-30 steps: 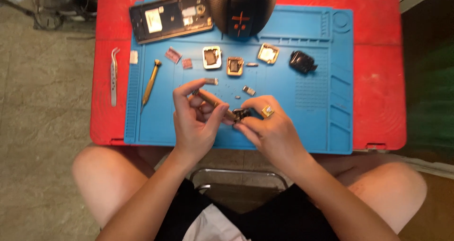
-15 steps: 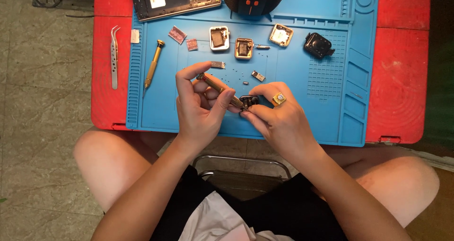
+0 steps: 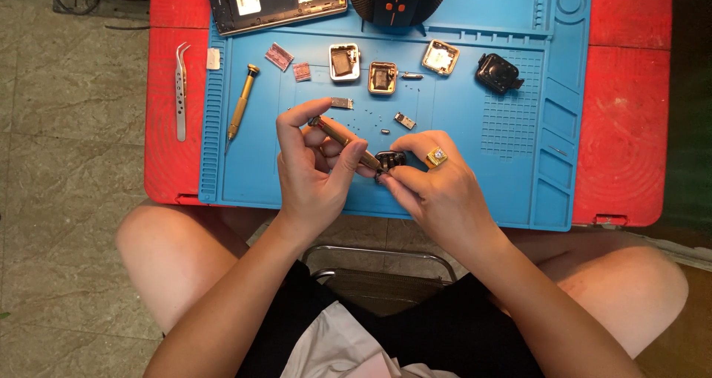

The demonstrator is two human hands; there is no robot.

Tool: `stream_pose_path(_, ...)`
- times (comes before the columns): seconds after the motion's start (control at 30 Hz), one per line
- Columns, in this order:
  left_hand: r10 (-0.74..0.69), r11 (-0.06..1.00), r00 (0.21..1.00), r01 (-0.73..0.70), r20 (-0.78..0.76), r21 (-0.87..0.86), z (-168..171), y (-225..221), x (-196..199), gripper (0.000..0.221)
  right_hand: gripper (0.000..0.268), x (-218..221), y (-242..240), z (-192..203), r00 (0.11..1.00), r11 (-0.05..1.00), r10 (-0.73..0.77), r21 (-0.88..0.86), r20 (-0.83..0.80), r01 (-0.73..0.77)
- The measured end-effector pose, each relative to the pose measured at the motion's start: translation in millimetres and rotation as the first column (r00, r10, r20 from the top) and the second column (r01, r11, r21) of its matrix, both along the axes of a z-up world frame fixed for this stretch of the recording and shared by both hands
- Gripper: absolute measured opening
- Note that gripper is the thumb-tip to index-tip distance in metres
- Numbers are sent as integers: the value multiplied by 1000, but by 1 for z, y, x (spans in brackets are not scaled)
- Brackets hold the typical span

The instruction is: Disassembling and cleaning the internal components of a small electronic device on a repair mat using precision tools.

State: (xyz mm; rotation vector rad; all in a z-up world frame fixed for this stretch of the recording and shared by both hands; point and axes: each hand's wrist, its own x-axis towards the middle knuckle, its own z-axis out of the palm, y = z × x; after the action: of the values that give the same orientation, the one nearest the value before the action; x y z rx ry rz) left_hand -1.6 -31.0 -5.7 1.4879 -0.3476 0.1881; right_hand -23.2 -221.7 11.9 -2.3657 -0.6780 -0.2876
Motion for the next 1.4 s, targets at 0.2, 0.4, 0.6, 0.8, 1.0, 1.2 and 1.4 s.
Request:
stream_pose_path(0.2,5,1000,1000,-5,-4,5,2,-1,0,46,12,1,1,4,1000,1000,7,-4,-7,-7)
stream_pose_path(0.4,12,1000,1000,-12,-12,-4,1,-1,1,46,13,0,3,4,1000,1000,2,-2,1,-2)
stream_pose_path(0.6,28,1000,999,-27,-17,9,2,-1,0,46,11,0,3,3,1000,1000,0,1,7,0)
stream_pose_path(0.8,26,1000,999,-26,-24,2,1,0,0,47,11,0,3,3,1000,1000,-3,-4,3,3)
stream_pose_path(1.0,32,999,999,-32,-24,-2,-1,-1,0,47,12,0,3,2,1000,1000,-2,-8,15,2)
stream_pose_path(1.2,31,1000,999,-30,-27,5,1,-1,0,47,13,0,4,4,1000,1000,1,-11,27,-1)
stream_pose_path(1.4,18,1000,998,-19,-53,-18,2,1,1,47,12,0,2,1,1000,1000,3,-20,17,-2)
